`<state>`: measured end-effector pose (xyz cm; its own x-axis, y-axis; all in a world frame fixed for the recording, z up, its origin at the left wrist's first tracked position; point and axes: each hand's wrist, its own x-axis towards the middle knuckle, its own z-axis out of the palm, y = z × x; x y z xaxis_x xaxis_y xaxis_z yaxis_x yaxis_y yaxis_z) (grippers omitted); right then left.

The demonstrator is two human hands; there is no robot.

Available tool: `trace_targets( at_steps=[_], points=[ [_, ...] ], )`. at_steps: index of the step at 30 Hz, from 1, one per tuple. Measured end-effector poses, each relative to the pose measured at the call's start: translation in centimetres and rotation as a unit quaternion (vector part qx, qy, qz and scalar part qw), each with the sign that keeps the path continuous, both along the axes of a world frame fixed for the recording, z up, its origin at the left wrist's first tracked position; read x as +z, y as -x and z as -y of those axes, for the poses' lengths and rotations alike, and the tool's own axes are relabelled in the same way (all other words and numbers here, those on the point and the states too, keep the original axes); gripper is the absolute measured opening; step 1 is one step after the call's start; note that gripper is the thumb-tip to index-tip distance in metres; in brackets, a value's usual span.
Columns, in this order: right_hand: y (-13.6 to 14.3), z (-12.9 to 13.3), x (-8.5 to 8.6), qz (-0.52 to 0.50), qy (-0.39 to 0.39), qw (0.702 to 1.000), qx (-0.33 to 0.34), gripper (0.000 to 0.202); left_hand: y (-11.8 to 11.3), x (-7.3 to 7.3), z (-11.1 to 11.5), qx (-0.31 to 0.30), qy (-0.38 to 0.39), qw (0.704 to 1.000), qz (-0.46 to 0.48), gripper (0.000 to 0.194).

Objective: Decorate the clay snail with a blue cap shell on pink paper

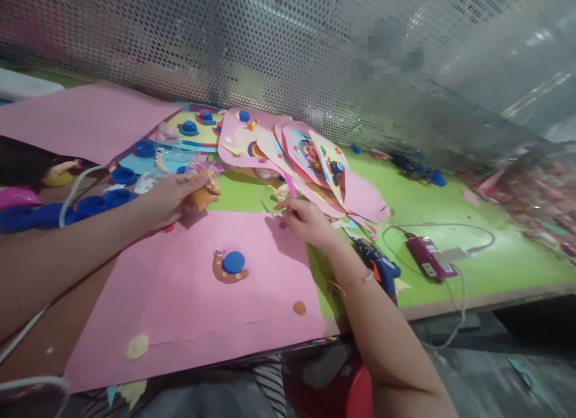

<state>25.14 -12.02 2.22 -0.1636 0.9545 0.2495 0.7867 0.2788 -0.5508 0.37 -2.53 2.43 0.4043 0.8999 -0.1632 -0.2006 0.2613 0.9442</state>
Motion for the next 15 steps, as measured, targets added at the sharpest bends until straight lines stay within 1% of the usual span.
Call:
trace_targets(
  at_steps=[3,5,8,12,15],
  points=[
    [0.02,-0.08,-0.16,0.013,0.023,1.0,-0.002,0.021,0.01,-0.02,0.04,0.01,-0.004,1.0,-0.008,0.031],
    [0.13,-0.08,-0.32,0.032,0.034,0.999,0.014,0.021,0.02,0.04,0.1,0.016,0.002,1.0,-0.011,0.03],
    [0.29,-0.1,-0.55,0.063,0.03,0.997,0.037,0.021,0.05,0.09,0.15,0.008,-0.004,1.0,-0.012,0.029],
    [0.32,-0.18,-0.58,0.101,0.039,0.994,0.023,0.025,0.09,0.02,0.12,0.0,-0.018,1.0,-0.01,0.029],
    [0.25,-0.18,-0.61,0.127,0.051,0.99,0.021,0.026,0.03,0.17,0.21,0.007,-0.009,1.0,-0.019,0.026]
  ],
)
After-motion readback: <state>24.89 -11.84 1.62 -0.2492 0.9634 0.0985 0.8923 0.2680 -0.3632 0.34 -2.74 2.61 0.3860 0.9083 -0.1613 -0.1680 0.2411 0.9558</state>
